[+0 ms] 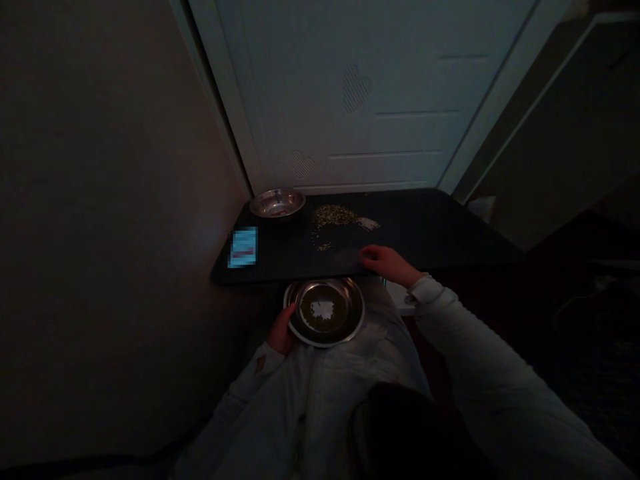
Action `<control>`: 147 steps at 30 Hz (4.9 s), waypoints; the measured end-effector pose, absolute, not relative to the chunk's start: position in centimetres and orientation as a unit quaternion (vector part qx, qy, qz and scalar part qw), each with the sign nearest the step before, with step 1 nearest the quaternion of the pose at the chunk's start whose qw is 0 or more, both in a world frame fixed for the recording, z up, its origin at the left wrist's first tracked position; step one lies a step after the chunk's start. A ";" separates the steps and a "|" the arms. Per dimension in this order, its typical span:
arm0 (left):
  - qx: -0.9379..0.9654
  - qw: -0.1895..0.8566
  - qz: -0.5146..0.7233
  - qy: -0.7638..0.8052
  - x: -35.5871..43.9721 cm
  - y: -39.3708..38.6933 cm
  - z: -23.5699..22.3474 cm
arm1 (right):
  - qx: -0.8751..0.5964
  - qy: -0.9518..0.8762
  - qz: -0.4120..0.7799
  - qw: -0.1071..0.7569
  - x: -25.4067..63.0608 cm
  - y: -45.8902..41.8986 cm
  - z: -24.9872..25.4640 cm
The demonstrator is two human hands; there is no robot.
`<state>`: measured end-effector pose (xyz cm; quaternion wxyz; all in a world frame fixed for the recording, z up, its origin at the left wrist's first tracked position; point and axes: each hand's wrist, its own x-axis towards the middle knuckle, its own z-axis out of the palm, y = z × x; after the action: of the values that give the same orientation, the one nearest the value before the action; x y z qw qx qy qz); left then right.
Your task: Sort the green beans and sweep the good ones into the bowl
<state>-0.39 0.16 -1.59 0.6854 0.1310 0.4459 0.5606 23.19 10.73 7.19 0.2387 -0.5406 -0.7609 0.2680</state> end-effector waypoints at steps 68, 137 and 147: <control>0.132 0.699 0.551 0.437 0.0 0.3 -0.5 | -0.480 -0.742 0.386 0.266 23.5 9.2 7.2; 0.098 0.704 0.549 0.441 0.3 -0.1 -0.6 | -0.420 -0.746 0.414 0.309 17.1 13.2 5.6; 0.106 0.705 0.562 0.420 0.0 -0.3 -0.7 | -0.461 -0.502 0.437 0.586 19.3 14.9 5.8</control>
<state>-0.04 -0.31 -0.69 0.7051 0.1057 0.4199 0.5615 19.29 14.90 5.79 0.5859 -0.4615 -0.5024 0.4374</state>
